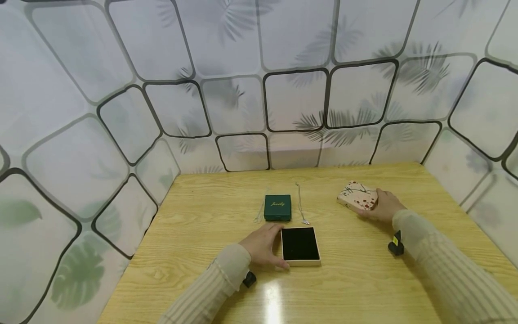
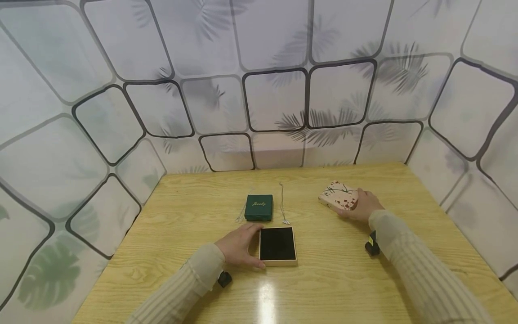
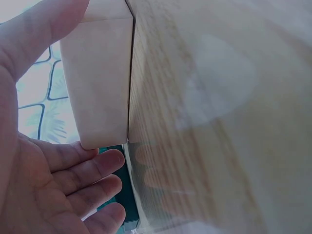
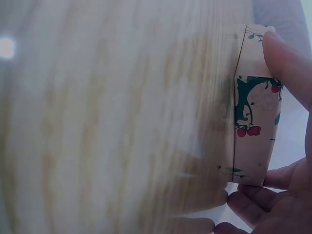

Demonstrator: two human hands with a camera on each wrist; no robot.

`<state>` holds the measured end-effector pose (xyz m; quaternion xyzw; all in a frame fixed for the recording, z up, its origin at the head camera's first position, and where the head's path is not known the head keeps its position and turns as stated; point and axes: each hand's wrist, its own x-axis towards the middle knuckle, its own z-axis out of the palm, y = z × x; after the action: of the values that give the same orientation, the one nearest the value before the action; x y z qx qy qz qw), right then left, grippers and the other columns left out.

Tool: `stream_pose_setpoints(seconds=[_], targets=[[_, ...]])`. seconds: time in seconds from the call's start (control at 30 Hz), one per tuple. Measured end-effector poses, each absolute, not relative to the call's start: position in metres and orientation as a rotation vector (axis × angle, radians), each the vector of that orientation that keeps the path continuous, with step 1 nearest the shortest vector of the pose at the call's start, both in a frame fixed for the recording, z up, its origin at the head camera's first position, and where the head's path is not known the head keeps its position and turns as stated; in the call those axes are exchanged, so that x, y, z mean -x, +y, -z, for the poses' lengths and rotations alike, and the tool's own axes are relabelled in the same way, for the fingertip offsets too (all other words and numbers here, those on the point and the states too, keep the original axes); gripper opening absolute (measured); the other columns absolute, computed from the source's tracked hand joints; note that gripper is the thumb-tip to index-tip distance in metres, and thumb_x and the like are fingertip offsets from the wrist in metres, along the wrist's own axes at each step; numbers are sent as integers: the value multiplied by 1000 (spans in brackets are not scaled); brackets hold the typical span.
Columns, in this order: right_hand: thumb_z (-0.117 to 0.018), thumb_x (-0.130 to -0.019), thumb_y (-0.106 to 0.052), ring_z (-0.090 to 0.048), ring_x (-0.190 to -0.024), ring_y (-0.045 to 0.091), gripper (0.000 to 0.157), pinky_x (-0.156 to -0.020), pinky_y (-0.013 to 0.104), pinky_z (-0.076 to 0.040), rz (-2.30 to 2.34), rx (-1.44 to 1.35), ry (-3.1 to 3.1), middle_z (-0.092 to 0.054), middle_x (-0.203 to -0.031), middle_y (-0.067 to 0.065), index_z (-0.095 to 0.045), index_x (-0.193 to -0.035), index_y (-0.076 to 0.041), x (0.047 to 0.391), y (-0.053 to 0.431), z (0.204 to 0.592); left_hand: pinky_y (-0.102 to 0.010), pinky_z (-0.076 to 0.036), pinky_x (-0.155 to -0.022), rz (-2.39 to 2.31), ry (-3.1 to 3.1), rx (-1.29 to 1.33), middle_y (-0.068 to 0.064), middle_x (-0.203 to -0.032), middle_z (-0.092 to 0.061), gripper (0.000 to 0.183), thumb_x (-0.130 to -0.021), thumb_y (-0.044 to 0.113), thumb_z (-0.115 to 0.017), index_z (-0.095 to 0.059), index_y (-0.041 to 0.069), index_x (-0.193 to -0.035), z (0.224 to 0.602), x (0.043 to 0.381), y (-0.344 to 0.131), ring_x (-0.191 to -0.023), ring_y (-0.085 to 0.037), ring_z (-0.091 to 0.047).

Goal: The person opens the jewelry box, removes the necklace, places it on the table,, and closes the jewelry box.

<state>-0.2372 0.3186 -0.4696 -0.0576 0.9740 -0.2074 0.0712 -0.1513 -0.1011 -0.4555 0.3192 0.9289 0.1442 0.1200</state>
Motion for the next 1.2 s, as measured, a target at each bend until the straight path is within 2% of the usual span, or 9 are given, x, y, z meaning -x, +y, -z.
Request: stream_pose_setpoints(seconds=[0.47, 0.83, 1.2], targets=[[-71, -74, -66, -29, -122, 60, 125, -100, 66, -29, 628, 159, 2915, -25, -135, 47, -13, -140, 23, 235, 317, 469, -36, -35, -108, -439, 2706, -923, -9, -149, -35, 113, -68, 68, -73, -29, 5, -150, 458, 151, -102, -135, -22, -35], [-73, -72, -65, -41, -113, 57, 117, -94, 63, -37, 640, 169, 2969, -39, -126, 45, -27, -135, 23, 233, 313, 465, -37, -34, -109, -434, 2700, -907, -9, -151, -33, 112, -69, 68, -73, -27, 6, -151, 458, 151, -102, -137, -22, -34], [-74, -69, -67, -45, -111, 54, 118, -90, 61, -40, 716, 124, 2988, -43, -124, 42, -31, -134, 22, 237, 309, 473, -36, -33, -109, -436, 2705, -924, -8, -151, -33, 112, -69, 68, -73, -27, 6, -151, 460, 152, -102, -137, -22, -33]])
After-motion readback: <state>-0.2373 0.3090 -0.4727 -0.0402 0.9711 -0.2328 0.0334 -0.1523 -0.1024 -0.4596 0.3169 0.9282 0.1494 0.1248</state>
